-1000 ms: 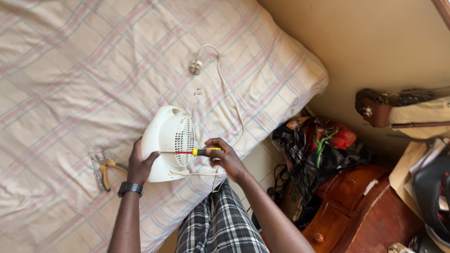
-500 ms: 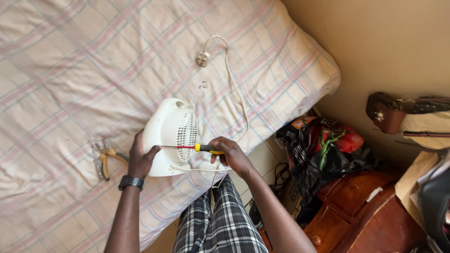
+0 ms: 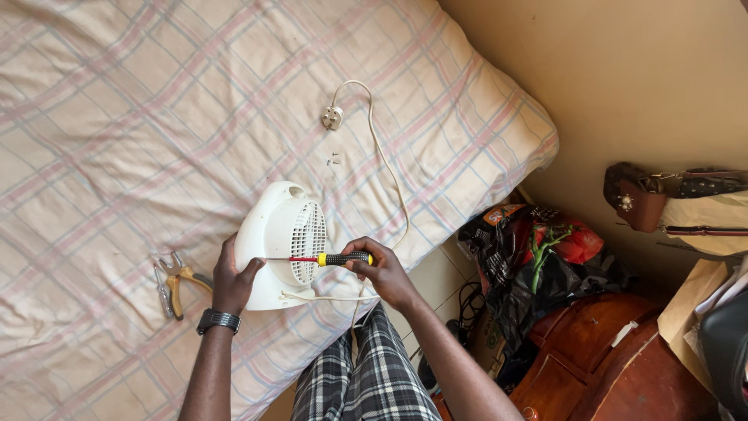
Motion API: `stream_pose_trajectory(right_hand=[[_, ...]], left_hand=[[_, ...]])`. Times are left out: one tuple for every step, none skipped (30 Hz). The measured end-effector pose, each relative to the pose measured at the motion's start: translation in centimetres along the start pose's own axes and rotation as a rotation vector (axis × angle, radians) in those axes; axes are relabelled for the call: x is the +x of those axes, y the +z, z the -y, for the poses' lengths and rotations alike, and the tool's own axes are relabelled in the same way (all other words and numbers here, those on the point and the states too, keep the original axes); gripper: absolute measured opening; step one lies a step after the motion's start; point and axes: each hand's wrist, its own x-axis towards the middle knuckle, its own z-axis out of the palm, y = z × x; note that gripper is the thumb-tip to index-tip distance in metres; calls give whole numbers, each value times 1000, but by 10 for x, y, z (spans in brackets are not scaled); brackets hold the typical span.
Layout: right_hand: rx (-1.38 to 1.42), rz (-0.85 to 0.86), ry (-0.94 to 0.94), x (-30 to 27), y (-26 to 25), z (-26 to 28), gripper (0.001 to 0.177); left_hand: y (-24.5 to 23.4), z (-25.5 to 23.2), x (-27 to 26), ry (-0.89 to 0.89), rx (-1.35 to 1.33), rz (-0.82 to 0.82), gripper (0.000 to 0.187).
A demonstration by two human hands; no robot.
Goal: The person uses a screwdriver to remove screws from the back of a white electric fan placed on a bed. They repeatedly unscrew and reinsert screws at multiple locations on the fan's rear casing, rotating the fan as needed.
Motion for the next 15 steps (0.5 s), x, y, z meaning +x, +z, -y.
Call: stream_pose_trajectory(right_hand=[[6,-12,0,0,3,0,29],[12,-24,0,0,6,2,31],[40,-55,122,0,6,5,29],[68,-82,243,0,8,8,28],[97,-109,364,1,8,12,27],[78,-97,367,2,9,15,26],[59,-85,369,4,8,17,27],[40,-77,373,4,7,19,29],[29,-68,352,4,5,19,27],[18,-53,331,6,5,19,26],[8,-38,309,8,4,18,24],[16,-24,297,9,4,16,23],[25,-9,285,9,3,13,23],[35,4,273,10,2,10,22],[46,-26,299,9,2,8,21]], left_hand=[[0,1,0,-2,-6,0,69],[1,1,1,-2,-12,0,69],[1,1,1,-3,-18,0,69],[1,1,1,0,-8,-2,69],[0,1,2,2,2,-5,68],[0,1,1,3,10,-7,68],[0,1,1,-6,5,-9,68],[1,0,1,-16,-1,-7,68],[1,0,1,-25,-7,-5,68],[1,-1,1,-19,-5,-8,68],[0,-1,1,-13,-2,-12,68],[1,-1,1,-8,0,-13,68],[1,-1,1,-8,-8,-11,68],[1,-1,1,-9,-15,-8,68],[1,-1,1,-9,-22,-5,68]])
